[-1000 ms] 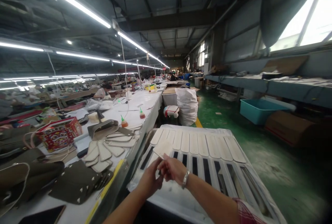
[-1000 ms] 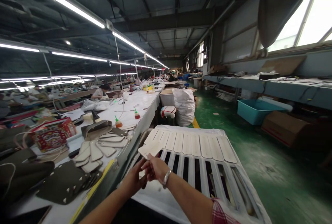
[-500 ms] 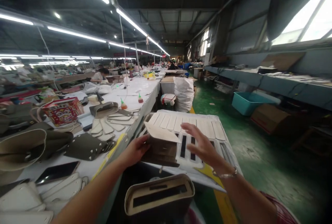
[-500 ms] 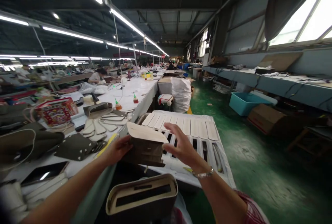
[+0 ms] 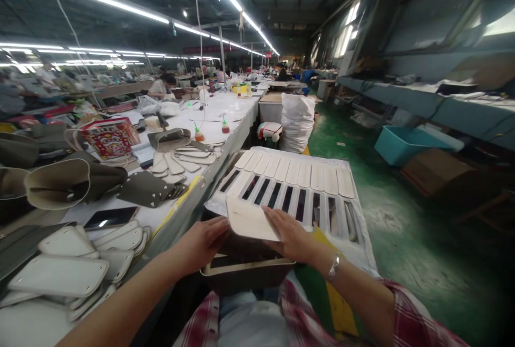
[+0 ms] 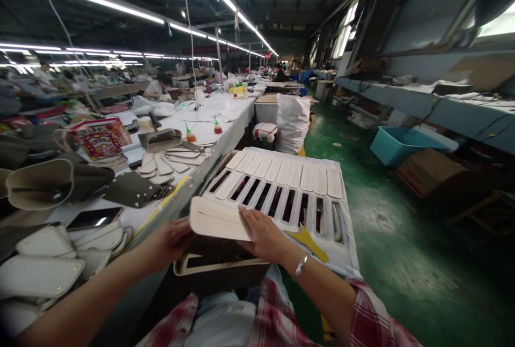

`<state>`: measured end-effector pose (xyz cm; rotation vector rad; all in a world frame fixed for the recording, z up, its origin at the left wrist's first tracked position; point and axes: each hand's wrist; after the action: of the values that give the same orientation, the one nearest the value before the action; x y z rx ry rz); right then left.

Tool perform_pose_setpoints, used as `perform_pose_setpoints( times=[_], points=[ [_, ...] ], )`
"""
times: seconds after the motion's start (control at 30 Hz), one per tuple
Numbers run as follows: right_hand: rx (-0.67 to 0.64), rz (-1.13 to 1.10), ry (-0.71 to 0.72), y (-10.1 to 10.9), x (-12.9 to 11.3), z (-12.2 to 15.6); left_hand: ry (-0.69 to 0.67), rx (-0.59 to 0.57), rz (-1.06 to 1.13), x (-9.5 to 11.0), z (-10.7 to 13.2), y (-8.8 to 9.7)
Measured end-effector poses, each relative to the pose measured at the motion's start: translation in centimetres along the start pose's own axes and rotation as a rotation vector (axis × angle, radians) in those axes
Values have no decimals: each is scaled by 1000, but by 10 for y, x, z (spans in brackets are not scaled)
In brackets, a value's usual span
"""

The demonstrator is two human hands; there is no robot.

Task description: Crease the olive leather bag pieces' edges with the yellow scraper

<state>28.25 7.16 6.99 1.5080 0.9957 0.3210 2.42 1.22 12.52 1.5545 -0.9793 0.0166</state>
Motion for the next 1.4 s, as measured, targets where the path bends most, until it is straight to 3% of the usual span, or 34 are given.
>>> perform_pose_setpoints(
  times=[0.23,0.3,0.43,0.57,0.63,0.7,0.87,1.1,1.4],
  points=[
    [-36,212,-17,-7,13,23,139,-154,118,-25,15,-41],
    [-58,239,31,-4,15,26,239,-123,170,-32,26,-43],
    [-99,274,152,-6,16,10,511,100,353,-49,51,-41],
    [-135,302,338,-16,17,-14,759,499,491,-57,72,-51],
    [-138,320,399,-21,18,-17,821,643,563,-56,77,-61],
    [-133,340,427,-25,20,-14,846,693,630,-53,79,-71],
    [-135,383,482,-32,23,1,840,543,630,-49,72,-89],
    [-147,419,505,-33,24,5,838,349,343,-56,66,-100],
    [-275,379,575,-28,15,-5,892,246,448,-63,70,-97]
  ],
)
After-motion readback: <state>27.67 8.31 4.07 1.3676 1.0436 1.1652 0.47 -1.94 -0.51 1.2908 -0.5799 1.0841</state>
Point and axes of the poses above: each hand's wrist, its own z-axis away from the middle knuckle, its own y-axis out of the back of the hand, x = y × z
